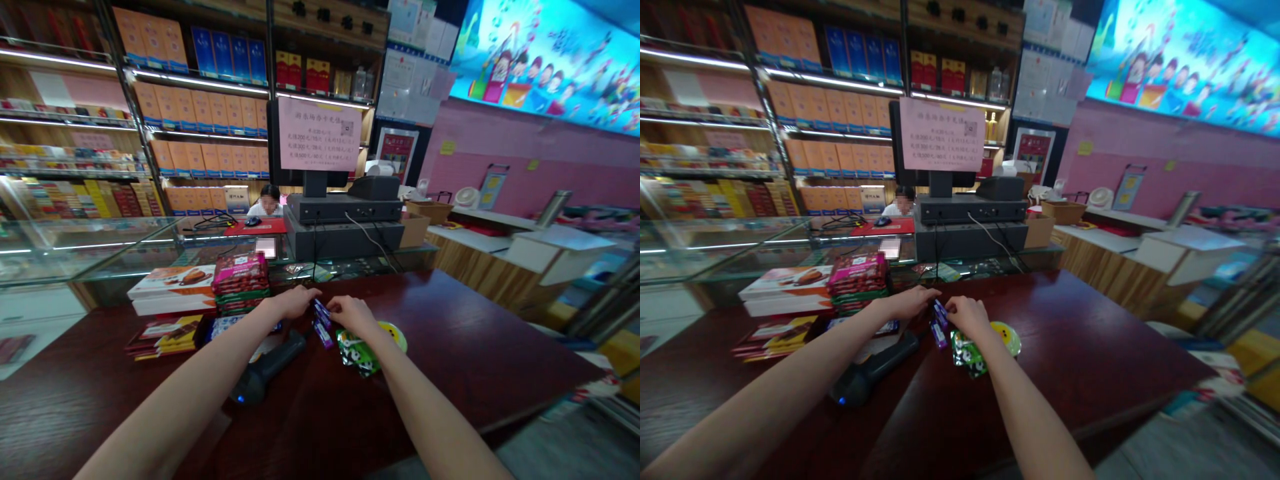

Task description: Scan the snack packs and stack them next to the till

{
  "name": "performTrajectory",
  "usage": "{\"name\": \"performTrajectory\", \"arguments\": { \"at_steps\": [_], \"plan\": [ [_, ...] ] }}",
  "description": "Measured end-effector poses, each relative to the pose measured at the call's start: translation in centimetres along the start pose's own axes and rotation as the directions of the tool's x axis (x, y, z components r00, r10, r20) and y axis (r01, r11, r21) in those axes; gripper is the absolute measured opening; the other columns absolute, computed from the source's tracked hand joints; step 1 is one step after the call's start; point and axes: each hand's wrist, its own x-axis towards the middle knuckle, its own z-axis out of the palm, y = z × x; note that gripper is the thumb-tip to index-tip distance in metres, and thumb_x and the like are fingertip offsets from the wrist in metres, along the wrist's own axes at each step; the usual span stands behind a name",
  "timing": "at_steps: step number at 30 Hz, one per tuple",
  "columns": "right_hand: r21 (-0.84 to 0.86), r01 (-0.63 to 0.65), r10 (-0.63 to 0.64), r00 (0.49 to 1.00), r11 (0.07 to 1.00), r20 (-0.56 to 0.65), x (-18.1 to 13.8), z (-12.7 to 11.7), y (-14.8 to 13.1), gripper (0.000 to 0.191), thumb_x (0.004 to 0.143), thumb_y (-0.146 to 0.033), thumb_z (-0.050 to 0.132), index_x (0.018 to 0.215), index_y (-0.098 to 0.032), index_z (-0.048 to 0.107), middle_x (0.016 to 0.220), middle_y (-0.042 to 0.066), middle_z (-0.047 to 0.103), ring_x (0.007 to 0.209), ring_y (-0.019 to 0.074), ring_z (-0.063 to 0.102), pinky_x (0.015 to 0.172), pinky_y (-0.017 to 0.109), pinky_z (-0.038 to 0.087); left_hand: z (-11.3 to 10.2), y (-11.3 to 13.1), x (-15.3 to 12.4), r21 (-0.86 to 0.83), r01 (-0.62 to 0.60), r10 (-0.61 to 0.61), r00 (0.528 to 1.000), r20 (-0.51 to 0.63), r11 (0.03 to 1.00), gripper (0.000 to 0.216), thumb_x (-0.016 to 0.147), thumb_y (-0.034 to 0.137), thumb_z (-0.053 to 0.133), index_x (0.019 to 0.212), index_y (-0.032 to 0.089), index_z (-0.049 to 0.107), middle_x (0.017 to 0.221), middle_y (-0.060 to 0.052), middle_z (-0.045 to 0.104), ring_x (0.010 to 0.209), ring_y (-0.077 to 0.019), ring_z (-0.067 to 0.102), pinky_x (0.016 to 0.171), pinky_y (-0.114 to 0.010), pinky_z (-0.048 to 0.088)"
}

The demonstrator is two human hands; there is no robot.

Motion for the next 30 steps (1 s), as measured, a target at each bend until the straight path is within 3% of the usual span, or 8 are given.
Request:
{"name": "performTrajectory", "arguments": {
  "at_steps": [13,20,30],
  "plan": [
    [-0.007,-0.006,0.006,1.0,1.0,0.008,-0.1,0.4,-0.2,0.022,0.084,-0.02,0.064,0.102,-0.029,0.074,0.101,-0.001,0.079,0.104,0.0213,0.07,0.087,0.031,0.042,0.7,-0.2,0.5,-0.072,-0.003,0.001,0.999,-0.038,0.997,0.059,0.083,0.009,0.049,0.141,0.017,0.046,0.13,-0.013,0.066,0.122,-0.0231,0.061,0.107,-0.037,0.044],
    [0.012,-0.006,0.006,0.999,1.0,-0.043,-0.1,0.0,-0.2,0.023,0.085,-0.018,0.064,0.103,-0.028,0.073,0.098,0.0,0.079,0.099,0.0199,0.071,0.084,0.029,0.043,-0.8,0.5,-0.3,-0.153,0.0,-0.008,0.999,-0.053,0.988,0.062,0.08,0.004,0.047,0.142,0.012,0.046,0.13,-0.014,0.068,0.122,-0.0224,0.063,0.107,-0.035,0.044],
    [0.246,0.06,-0.019,0.986,0.968,-0.164,0.2,-0.5,-1.1,0.022,0.083,-0.016,0.064,0.099,-0.027,0.074,0.095,-0.001,0.079,0.094,0.0184,0.073,0.082,0.026,0.051,-3.6,0.4,-4.5,-0.324,-0.016,-0.047,0.981,-0.186,0.946,0.055,0.088,0.012,0.046,0.142,0.022,0.044,0.13,-0.007,0.069,0.123,-0.0183,0.063,0.106,-0.035,0.047]
  ]
}}
